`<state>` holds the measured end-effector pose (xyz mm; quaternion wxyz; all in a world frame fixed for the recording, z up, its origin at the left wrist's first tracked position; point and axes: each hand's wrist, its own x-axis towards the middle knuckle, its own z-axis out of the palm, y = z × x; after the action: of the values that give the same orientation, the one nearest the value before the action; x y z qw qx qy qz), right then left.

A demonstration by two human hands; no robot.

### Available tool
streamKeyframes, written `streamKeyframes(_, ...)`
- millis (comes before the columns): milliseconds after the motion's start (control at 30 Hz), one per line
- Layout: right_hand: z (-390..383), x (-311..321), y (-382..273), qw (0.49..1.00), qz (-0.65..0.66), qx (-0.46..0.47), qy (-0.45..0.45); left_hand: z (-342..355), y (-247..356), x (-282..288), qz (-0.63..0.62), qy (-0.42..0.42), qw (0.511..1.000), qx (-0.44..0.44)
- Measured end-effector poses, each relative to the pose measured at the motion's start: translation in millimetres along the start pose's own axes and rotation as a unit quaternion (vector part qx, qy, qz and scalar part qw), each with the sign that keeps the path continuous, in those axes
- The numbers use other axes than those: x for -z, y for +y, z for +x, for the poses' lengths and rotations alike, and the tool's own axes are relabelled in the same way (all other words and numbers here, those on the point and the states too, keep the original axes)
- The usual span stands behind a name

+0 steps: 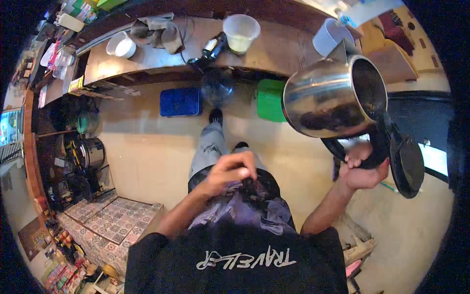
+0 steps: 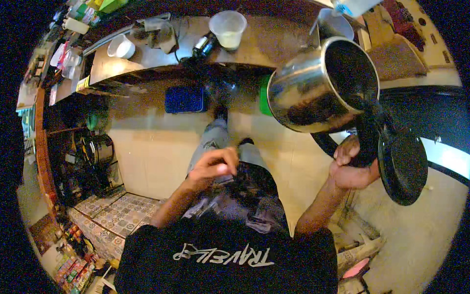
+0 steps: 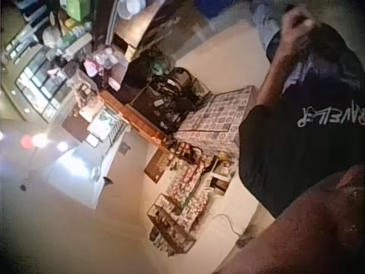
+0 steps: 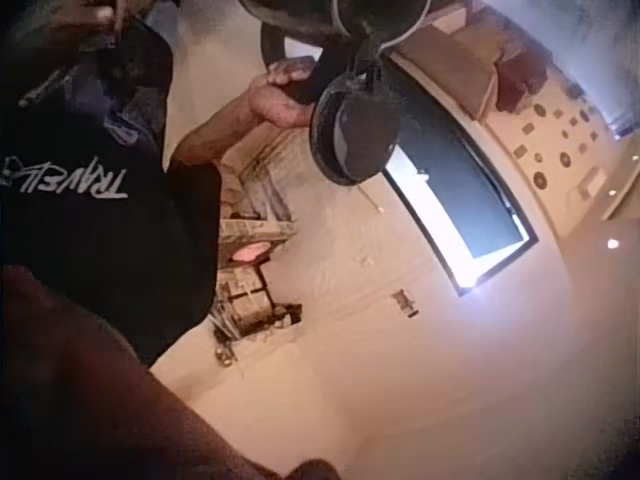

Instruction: Preparing a green drink using a kettle and a handheld frother at a cafe counter.

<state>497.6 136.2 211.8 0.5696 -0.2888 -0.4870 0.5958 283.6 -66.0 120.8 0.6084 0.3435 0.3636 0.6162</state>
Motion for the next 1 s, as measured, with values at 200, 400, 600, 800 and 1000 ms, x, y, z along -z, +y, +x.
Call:
streamKeyframes(200,-12,18,-5,1.0,-0.005,0.001,0.009,-65,-33,3,-0.136,0.193,0.972,0.005)
streamKeyframes(400,-25,21,-7,0.999,-0.011,-0.009,0.047,-70,-28,5,-0.154,0.227,0.961,-0.03)
streamKeyframes(600,-31,26,-7,0.999,0.002,-0.022,0.046,-76,-19,18,-0.169,0.241,0.954,-0.06)
streamKeyframes(800,-20,11,-9,0.999,0.018,-0.014,0.05,-76,-25,28,-0.192,0.267,0.941,-0.078)
streamKeyframes(1000,22,-43,-10,0.997,0.005,-0.019,0.08,-50,-25,55,-0.219,0.258,0.939,-0.062)
